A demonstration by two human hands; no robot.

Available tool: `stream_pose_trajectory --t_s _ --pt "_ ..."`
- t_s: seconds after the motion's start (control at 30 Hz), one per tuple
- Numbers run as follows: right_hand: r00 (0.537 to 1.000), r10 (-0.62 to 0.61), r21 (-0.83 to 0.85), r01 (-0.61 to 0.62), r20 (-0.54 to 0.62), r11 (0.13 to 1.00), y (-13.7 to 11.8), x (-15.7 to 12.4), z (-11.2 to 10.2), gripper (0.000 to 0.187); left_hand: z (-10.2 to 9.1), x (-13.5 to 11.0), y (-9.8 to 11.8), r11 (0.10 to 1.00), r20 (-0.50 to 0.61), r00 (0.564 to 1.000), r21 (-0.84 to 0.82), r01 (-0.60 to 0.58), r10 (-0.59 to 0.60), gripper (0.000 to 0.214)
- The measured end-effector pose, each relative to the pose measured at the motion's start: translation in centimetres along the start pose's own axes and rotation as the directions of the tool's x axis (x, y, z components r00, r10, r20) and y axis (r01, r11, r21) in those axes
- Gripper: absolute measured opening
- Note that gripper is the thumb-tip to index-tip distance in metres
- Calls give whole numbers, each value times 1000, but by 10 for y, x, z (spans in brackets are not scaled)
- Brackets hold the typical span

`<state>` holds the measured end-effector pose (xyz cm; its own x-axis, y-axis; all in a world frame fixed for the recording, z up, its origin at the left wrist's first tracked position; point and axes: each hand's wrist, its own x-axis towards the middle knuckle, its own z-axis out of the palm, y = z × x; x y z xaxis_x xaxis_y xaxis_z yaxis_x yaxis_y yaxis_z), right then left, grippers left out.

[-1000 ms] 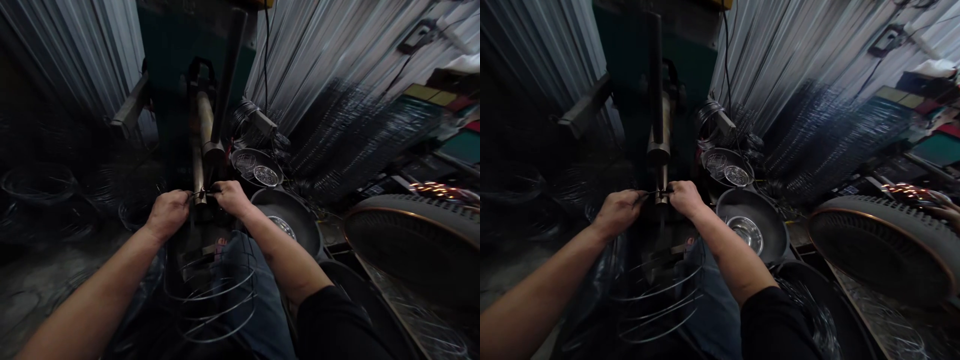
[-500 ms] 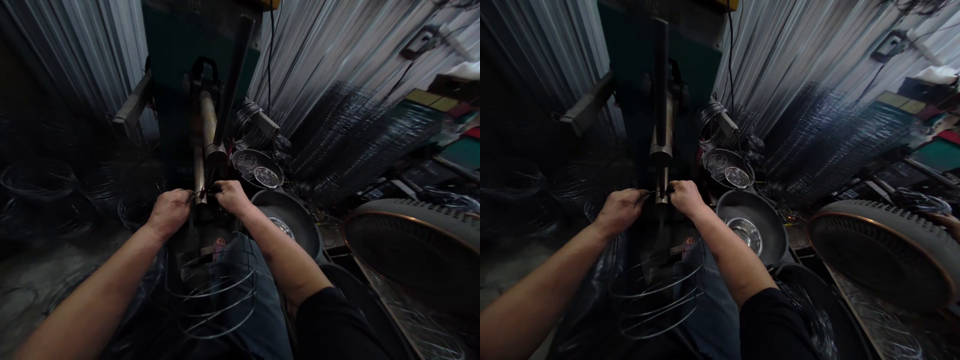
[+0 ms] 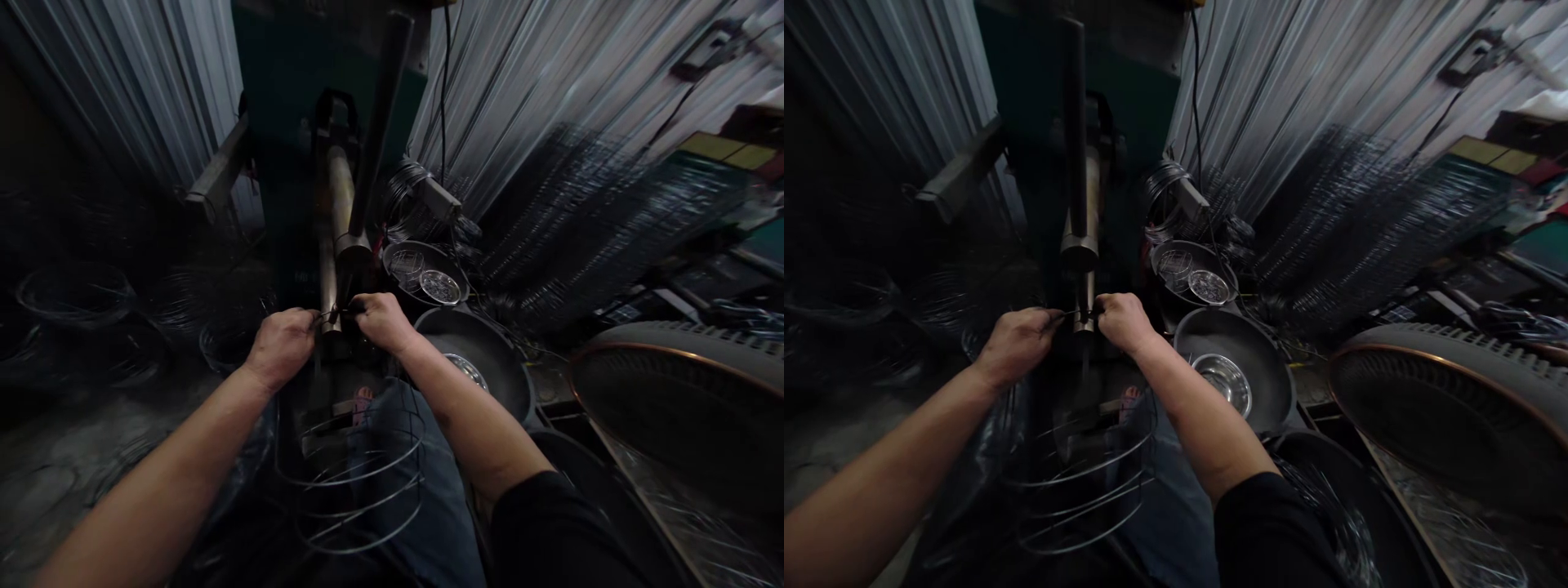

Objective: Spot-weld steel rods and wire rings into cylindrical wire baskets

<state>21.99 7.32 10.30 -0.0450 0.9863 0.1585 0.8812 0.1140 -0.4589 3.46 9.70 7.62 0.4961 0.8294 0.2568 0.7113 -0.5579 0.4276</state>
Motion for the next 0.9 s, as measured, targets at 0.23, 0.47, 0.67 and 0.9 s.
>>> stream_pose_trajectory --t_s 0.23,0.47,0.67,0.9 --pt "999 -3 -36 4 40 999 -3 2 -5 28 -3 1 3 1000 6 1000 -7 22 -22 37" --pt "997 7 -59 -3 71 998 -8 6 -6 30 -8 1 2 998 19 998 -20 61 -61 39" --pt "997 19 -77 -13 79 997 -11 7 -8 32 -7 1 1 999 18 999 -20 48 -48 39" --pt "997 7 -48 -3 78 999 -8 8 -7 30 -7 1 0 998 21 999 -41 49 -48 39"
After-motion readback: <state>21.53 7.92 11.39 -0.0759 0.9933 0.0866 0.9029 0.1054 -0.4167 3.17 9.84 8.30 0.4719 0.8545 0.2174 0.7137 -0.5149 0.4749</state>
